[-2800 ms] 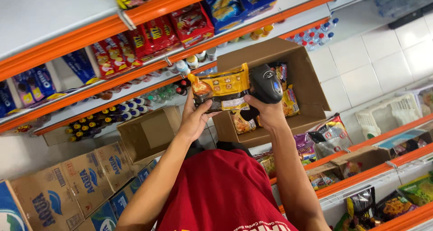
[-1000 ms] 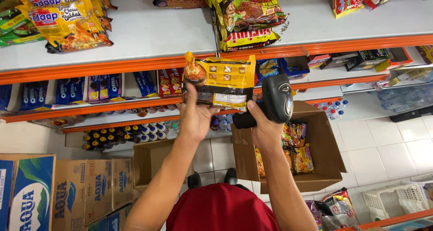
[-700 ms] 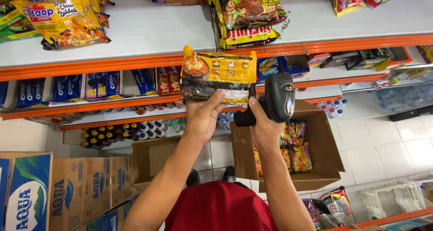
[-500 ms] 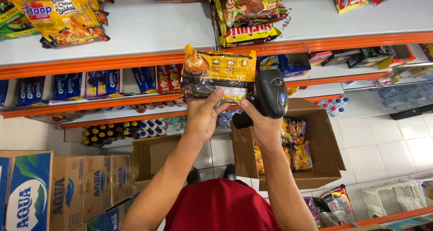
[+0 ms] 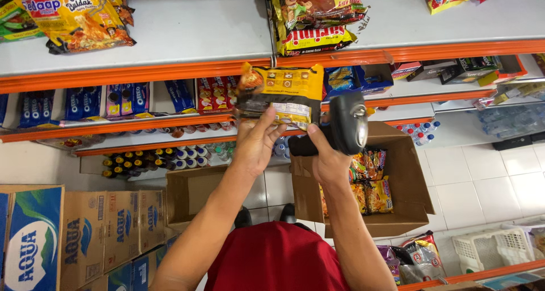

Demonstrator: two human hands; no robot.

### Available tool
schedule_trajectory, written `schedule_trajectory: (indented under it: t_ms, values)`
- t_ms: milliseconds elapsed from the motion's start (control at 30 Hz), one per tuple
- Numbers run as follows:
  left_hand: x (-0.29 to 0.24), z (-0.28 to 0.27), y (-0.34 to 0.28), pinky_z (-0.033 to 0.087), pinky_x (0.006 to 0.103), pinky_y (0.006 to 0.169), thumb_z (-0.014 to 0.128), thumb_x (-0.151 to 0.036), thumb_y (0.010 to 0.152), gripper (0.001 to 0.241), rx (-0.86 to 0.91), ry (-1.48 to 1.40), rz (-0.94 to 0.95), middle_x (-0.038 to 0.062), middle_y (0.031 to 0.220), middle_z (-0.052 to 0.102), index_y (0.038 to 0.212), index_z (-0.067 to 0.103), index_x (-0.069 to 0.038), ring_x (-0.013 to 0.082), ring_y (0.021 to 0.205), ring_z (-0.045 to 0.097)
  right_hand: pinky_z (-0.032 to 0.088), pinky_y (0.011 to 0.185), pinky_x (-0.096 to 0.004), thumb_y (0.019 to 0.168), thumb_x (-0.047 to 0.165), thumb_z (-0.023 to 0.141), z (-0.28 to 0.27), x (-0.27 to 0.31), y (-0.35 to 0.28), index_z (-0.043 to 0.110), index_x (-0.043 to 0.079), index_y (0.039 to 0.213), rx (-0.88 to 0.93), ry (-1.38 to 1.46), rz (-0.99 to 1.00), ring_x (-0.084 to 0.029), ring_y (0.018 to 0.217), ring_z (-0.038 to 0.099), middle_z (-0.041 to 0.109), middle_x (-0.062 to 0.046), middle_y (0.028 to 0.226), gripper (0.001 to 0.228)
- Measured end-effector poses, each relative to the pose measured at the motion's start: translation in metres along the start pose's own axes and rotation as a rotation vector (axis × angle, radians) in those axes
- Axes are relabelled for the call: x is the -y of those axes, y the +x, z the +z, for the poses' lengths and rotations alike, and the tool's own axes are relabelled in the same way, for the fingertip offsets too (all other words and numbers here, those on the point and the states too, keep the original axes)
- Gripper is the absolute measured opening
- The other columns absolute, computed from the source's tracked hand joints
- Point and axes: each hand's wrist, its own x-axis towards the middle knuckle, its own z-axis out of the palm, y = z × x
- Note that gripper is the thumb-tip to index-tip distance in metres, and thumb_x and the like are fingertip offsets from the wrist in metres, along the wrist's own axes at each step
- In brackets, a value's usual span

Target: The person scans packages of instant noodles on shelves and inside a cardboard box using a handheld barcode scanner.

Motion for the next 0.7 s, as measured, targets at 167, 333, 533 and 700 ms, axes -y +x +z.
schedule_trajectory:
  t_ms: [167,333,533,700]
  values:
    - [0.007,0.015,-0.008,0.063,0.0305,0.085,0.079,-0.021,0.086,0.069,-0.196,-0.031,0.073,0.010,0.122,0.062,0.134,0.030,-0.015,0.0198,0.103,0.068,0.049,0.092,-0.031,0.089,-0.009,0.075,0.002,0.000,-0.002,0.056,0.007,0.123,-0.081,0.169,0.049,-0.014,0.105,0.056,0.055,-0.003,0.113,0.042]
    - [0.005,0.033,-0.017,0.063,0.0374,0.089,0.085,-0.022,0.086,0.087,-0.221,0.275,0.504,0.021,0.145,0.034,0.138,0.015,-0.015,0.0279,0.127,0.053,0.053,0.088,-0.034,0.088,-0.008,0.073,0.010,0.005,0.000,0.057,0.006,0.124,-0.194,0.188,0.103,-0.016,0.101,0.061,0.056,-0.004,0.112,0.042]
    - [-0.009,0.019,-0.026,0.040,0.0462,0.123,0.092,-0.016,0.083,0.046,-0.078,1.170,0.977,0.024,0.167,0.011,0.121,0.068,-0.012,0.0405,0.156,0.031,0.060,0.085,-0.038,0.088,-0.010,0.071,0.005,0.012,0.000,0.056,0.006,0.123,-0.201,0.251,0.153,-0.019,0.100,0.065,0.056,-0.005,0.113,0.041]
    - [0.000,0.008,-0.019,0.038,0.0456,0.126,0.090,-0.013,0.087,0.016,-0.023,1.140,1.050,0.020,0.165,0.019,0.101,0.081,-0.012,0.0378,0.154,0.034,0.062,0.077,-0.040,0.088,-0.010,0.068,0.005,0.010,-0.006,0.057,0.005,0.121,-0.221,0.232,0.215,-0.024,0.091,0.070,0.060,-0.008,0.108,0.037]
